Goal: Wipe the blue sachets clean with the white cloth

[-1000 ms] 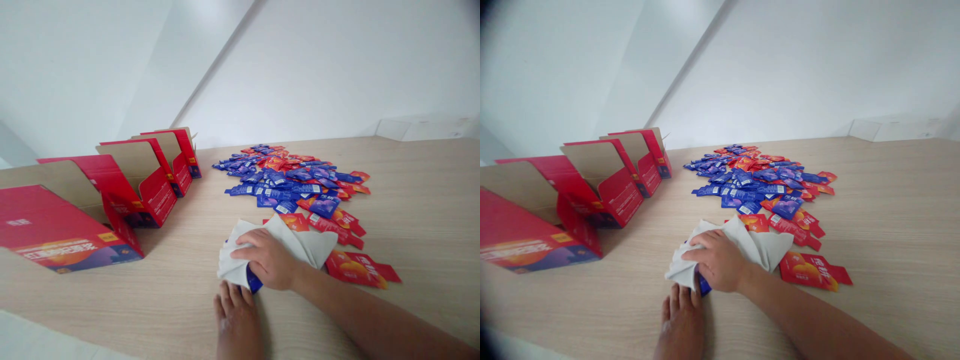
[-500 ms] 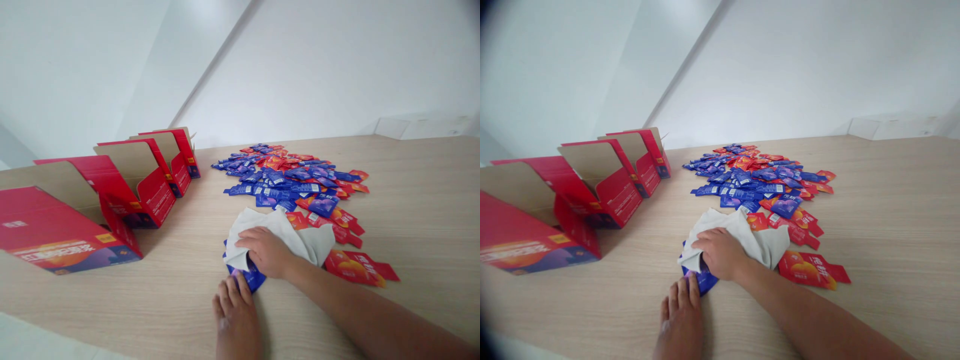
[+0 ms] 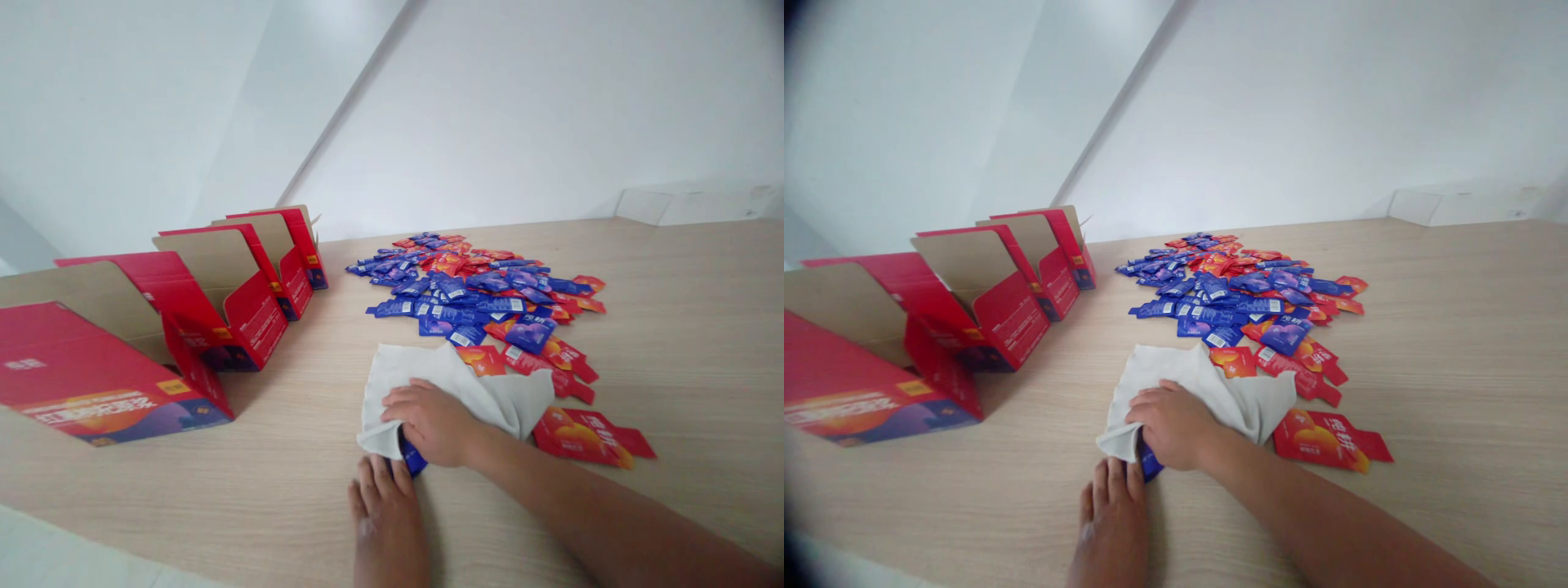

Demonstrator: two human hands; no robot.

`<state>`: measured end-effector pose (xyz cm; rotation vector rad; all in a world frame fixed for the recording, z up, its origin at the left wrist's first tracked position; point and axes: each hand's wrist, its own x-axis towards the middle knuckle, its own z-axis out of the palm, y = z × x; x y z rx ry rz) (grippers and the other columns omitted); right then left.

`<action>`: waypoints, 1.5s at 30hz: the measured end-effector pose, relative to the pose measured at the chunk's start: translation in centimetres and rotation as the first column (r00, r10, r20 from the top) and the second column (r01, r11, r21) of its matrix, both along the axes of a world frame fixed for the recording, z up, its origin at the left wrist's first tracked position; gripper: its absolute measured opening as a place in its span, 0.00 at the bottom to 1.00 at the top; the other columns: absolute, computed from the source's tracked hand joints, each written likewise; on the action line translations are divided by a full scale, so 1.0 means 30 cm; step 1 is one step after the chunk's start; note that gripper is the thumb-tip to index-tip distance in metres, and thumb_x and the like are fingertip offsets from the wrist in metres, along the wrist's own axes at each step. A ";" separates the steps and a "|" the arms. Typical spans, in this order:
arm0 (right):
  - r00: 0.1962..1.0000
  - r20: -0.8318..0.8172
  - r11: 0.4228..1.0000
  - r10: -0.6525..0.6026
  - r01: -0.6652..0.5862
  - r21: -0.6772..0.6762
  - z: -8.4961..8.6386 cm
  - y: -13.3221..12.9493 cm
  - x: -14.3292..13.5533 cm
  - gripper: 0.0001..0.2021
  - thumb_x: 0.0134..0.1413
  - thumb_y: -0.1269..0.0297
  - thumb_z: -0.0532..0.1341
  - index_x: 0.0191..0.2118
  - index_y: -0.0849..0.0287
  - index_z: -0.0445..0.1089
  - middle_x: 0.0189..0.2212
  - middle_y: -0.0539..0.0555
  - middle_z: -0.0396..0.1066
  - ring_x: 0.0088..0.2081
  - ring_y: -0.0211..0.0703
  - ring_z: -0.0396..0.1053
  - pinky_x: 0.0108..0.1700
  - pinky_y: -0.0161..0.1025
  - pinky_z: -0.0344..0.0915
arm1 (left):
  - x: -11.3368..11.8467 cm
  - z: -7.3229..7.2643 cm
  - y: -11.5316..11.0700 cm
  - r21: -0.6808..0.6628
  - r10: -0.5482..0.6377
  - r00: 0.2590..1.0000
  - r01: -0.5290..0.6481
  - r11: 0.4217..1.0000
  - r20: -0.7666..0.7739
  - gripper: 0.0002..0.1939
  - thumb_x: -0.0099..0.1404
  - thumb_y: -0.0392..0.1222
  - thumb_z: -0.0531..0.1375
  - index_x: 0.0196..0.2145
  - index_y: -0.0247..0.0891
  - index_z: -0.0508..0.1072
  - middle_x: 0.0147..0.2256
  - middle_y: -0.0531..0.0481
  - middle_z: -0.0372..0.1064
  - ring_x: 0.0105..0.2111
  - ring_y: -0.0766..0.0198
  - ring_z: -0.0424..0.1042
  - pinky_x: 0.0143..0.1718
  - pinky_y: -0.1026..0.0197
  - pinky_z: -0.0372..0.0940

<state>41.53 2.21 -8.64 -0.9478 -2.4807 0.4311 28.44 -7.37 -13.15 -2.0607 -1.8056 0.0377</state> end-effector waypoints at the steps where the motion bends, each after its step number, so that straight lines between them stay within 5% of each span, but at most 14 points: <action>1: 1.000 -0.013 1.000 -0.026 0.026 -0.005 -0.003 0.009 0.005 0.18 0.51 0.75 0.53 0.45 0.56 0.71 0.50 0.55 0.70 0.54 0.45 0.63 0.60 0.52 0.48 | -0.002 -0.005 0.001 0.005 -0.002 1.000 0.002 1.000 -0.003 0.23 0.62 0.27 0.48 0.52 0.35 0.69 0.51 0.37 0.69 0.51 0.48 0.68 0.47 0.48 0.68; 8: 0.975 -0.192 0.994 -0.109 0.113 0.010 0.000 0.009 0.031 0.21 0.50 0.77 0.51 0.48 0.57 0.70 0.54 0.57 0.67 0.58 0.45 0.59 0.61 0.52 0.48 | -0.006 -0.015 0.001 0.024 0.002 1.000 -0.002 1.000 0.009 0.24 0.62 0.26 0.48 0.56 0.35 0.65 0.51 0.37 0.69 0.51 0.49 0.69 0.47 0.48 0.68; 16: 0.993 -0.004 0.993 0.118 -0.118 -0.025 0.011 -0.041 -0.003 0.16 0.53 0.72 0.53 0.46 0.54 0.71 0.52 0.53 0.69 0.58 0.45 0.59 0.62 0.52 0.45 | 0.017 0.004 -0.012 -0.005 0.031 0.999 -0.031 1.000 0.034 0.22 0.61 0.27 0.50 0.50 0.35 0.72 0.44 0.37 0.73 0.48 0.50 0.71 0.51 0.46 0.64; 24: 0.998 -0.025 0.997 -0.049 0.048 -0.058 -0.006 0.011 0.007 0.19 0.52 0.76 0.52 0.47 0.56 0.71 0.52 0.55 0.69 0.57 0.45 0.61 0.61 0.54 0.46 | -0.002 -0.012 -0.001 0.007 0.002 1.000 -0.002 1.000 0.012 0.23 0.62 0.27 0.49 0.54 0.35 0.68 0.51 0.36 0.69 0.51 0.48 0.68 0.47 0.47 0.68; 29: 0.963 -0.230 0.990 -0.141 0.136 -0.037 -0.011 0.026 0.031 0.19 0.51 0.77 0.51 0.47 0.58 0.71 0.51 0.57 0.70 0.56 0.45 0.63 0.61 0.52 0.50 | -0.003 -0.015 -0.002 0.030 0.006 1.000 -0.006 1.000 0.007 0.25 0.62 0.27 0.48 0.56 0.34 0.64 0.51 0.37 0.69 0.51 0.49 0.68 0.47 0.48 0.68; 32: 0.934 -0.348 0.996 -0.084 0.092 0.004 -0.002 0.008 0.037 0.20 0.52 0.77 0.50 0.48 0.58 0.69 0.52 0.57 0.69 0.57 0.44 0.61 0.61 0.50 0.50 | -0.002 -0.009 -0.003 0.012 0.013 1.000 -0.013 1.000 0.016 0.25 0.62 0.27 0.48 0.56 0.35 0.65 0.51 0.37 0.69 0.51 0.49 0.68 0.47 0.49 0.68; 38: 0.981 -0.088 0.984 0.170 -0.174 -0.037 0.006 -0.039 0.002 0.18 0.51 0.74 0.53 0.47 0.55 0.70 0.52 0.54 0.70 0.58 0.44 0.59 0.62 0.51 0.46 | 0.003 0.011 -0.006 -0.043 -0.016 0.997 0.019 0.999 0.071 0.23 0.61 0.26 0.49 0.50 0.35 0.71 0.44 0.38 0.74 0.47 0.52 0.72 0.49 0.47 0.66; 45: 0.998 -0.048 0.996 0.041 -0.045 -0.083 0.000 0.001 -0.011 0.17 0.52 0.76 0.52 0.45 0.56 0.71 0.52 0.54 0.69 0.57 0.44 0.61 0.60 0.51 0.48 | 0.002 0.000 -0.008 0.020 -0.002 1.000 0.003 1.000 -0.027 0.23 0.62 0.28 0.48 0.53 0.33 0.69 0.49 0.36 0.71 0.49 0.48 0.70 0.47 0.48 0.68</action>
